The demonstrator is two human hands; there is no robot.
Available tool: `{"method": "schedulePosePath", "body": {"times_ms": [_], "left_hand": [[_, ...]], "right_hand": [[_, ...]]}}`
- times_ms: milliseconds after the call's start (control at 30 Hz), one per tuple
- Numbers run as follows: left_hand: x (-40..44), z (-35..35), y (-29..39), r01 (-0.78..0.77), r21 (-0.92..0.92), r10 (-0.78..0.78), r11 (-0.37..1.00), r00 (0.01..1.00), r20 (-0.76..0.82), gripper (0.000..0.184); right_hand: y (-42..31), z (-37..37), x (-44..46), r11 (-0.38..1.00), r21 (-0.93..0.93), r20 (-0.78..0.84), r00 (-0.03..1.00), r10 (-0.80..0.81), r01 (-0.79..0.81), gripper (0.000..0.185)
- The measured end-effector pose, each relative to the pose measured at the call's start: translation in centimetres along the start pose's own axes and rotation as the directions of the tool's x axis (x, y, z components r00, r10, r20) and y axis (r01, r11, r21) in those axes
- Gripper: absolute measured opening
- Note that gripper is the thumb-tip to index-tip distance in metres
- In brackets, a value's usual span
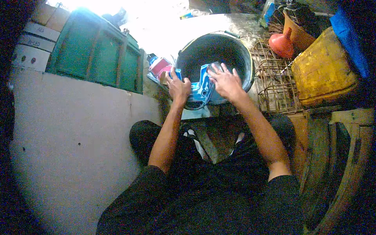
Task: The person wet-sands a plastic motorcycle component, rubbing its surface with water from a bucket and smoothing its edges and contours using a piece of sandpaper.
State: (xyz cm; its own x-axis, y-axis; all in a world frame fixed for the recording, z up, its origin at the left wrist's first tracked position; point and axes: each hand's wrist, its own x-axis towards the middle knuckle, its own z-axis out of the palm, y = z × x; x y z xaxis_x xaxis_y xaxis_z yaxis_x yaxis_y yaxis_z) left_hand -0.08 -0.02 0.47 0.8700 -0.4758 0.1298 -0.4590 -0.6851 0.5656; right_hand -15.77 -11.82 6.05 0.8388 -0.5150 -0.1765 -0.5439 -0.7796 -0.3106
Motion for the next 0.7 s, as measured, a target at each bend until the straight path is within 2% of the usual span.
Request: {"method": "schedulePosePath", "body": {"times_ms": [133, 233, 333, 533, 633, 700], "left_hand": [[0.0, 0.2, -0.1, -0.005, 0.017, 0.005, 1.000, 1.000, 0.006, 0.072], [0.0, 0.2, -0.2, -0.002, 0.013, 0.002, 1.000, 1.000, -0.010, 0.073], [0.0, 0.4, -0.3, -0.011, 0.008, 0.011, 1.000, 1.000, -0.018, 0.074], [0.1, 0.2, -0.1, 0.000, 0.003, 0.000, 1.000, 1.000, -0.018, 0.072], [0.0, 0.2, -0.1, 0.001, 0.019, -0.001, 1.000, 1.000, -0.013, 0.073], [0.1, 0.1, 0.0, 0.009, 0.013, -0.009, 1.000, 1.000, -0.010, 0.073]], "right_hand": [[0.5, 0.0, 0.3, 0.999, -0.002, -0.079, 0.996, 0.046, -0.046, 0.043], [0.5, 0.3, 0.4, 0.995, -0.048, -0.176, 0.979, -0.098, 0.091, 0.041], [1.3, 1.0, 1.4, 0.999, 0.034, -0.230, 0.973, -0.004, 0.012, 0.040], [0.6, 1.2, 1.2, 0.998, 0.053, -0.229, 0.973, -0.020, 0.033, 0.040], [0.6, 1.3, 1.2, 0.993, 0.117, -0.268, 0.963, 0.024, 0.008, 0.041], [0.5, 1.2, 1.1, 0.996, 0.065, -0.300, 0.953, -0.043, 0.066, 0.046]]}}
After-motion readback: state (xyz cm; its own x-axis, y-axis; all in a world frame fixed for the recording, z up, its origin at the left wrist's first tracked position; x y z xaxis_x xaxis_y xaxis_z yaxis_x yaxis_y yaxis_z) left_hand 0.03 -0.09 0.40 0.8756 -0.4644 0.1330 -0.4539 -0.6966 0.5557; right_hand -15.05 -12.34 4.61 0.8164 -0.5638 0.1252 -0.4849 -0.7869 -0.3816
